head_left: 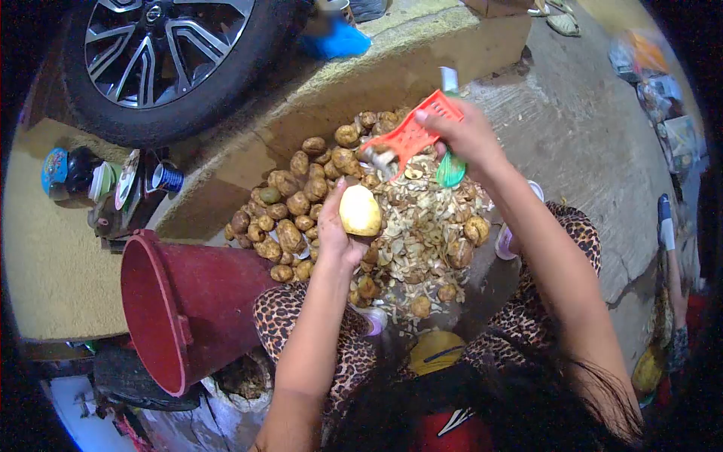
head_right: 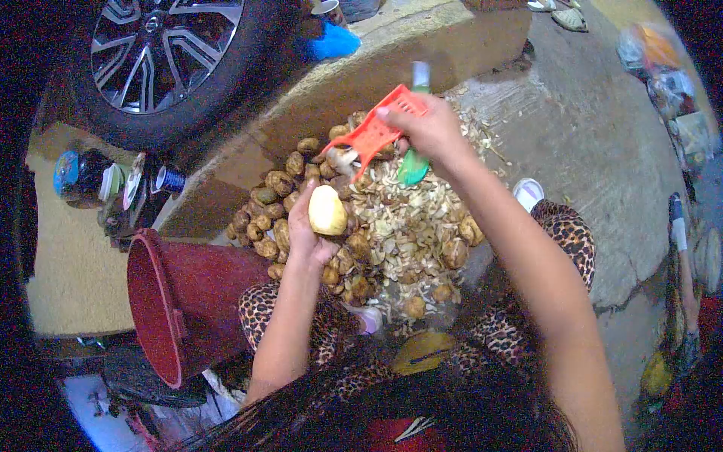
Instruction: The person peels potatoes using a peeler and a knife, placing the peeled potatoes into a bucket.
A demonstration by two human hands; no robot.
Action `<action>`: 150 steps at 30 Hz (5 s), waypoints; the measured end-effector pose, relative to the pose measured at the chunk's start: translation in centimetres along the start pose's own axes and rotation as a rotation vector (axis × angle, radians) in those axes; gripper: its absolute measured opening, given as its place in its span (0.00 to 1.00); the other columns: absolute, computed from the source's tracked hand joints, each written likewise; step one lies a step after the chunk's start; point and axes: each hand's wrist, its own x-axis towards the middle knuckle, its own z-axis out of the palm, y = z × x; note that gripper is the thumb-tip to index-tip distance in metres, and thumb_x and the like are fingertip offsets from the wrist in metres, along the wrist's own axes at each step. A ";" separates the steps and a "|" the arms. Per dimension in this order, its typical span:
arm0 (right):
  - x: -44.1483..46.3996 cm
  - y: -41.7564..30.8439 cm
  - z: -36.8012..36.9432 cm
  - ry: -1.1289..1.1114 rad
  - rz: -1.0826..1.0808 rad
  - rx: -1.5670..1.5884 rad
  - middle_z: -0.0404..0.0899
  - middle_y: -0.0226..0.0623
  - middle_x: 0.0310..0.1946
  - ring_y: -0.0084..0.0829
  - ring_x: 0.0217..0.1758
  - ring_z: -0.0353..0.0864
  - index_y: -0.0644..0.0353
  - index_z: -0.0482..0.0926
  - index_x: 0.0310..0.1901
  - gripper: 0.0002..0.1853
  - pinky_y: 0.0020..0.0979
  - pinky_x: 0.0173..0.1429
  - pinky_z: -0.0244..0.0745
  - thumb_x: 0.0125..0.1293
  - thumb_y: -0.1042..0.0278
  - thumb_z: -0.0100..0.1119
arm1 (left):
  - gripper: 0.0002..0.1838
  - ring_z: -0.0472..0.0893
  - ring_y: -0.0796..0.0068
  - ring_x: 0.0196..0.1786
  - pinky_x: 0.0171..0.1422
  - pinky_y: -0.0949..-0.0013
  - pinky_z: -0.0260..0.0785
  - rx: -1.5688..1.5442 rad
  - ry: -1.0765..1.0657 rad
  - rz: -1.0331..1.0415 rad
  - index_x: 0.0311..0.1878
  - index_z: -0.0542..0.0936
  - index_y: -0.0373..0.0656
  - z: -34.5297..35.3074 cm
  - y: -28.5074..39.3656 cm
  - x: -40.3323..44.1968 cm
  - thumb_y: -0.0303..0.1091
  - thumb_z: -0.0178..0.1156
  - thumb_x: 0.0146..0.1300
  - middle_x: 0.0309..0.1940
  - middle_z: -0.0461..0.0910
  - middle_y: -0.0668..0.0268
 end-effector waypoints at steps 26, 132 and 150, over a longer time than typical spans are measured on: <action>0.7 1.1 -0.7 0.113 -0.275 -0.408 0.76 0.27 0.19 0.17 0.15 0.72 0.58 0.77 0.29 0.12 0.20 0.18 0.68 0.51 0.59 0.66 | 0.17 0.79 0.71 0.30 0.35 0.66 0.76 0.040 -0.130 -0.181 0.40 0.74 0.40 -0.3 -0.4 0.6 0.46 0.48 0.64 0.30 0.78 0.63; 4.2 3.2 2.0 -0.097 -0.154 -1.143 0.71 0.48 0.23 0.41 0.26 0.71 0.67 0.71 0.29 0.10 0.34 0.33 0.66 0.52 0.70 0.61 | 0.33 0.69 0.58 0.50 0.57 0.63 0.63 1.501 0.647 0.818 0.47 0.70 0.40 -28.4 20.6 11.1 0.31 0.71 0.32 0.46 0.67 0.56; -5.5 -1.3 7.1 -0.501 -0.525 -1.067 0.66 0.46 0.33 0.45 0.31 0.74 0.54 0.76 0.27 0.08 0.42 0.34 0.71 0.49 0.62 0.61 | 0.24 0.77 0.68 0.42 0.49 0.67 0.69 -0.004 -0.132 0.325 0.54 0.68 0.43 -3.2 9.0 -6.1 0.51 0.36 0.67 0.41 0.77 0.56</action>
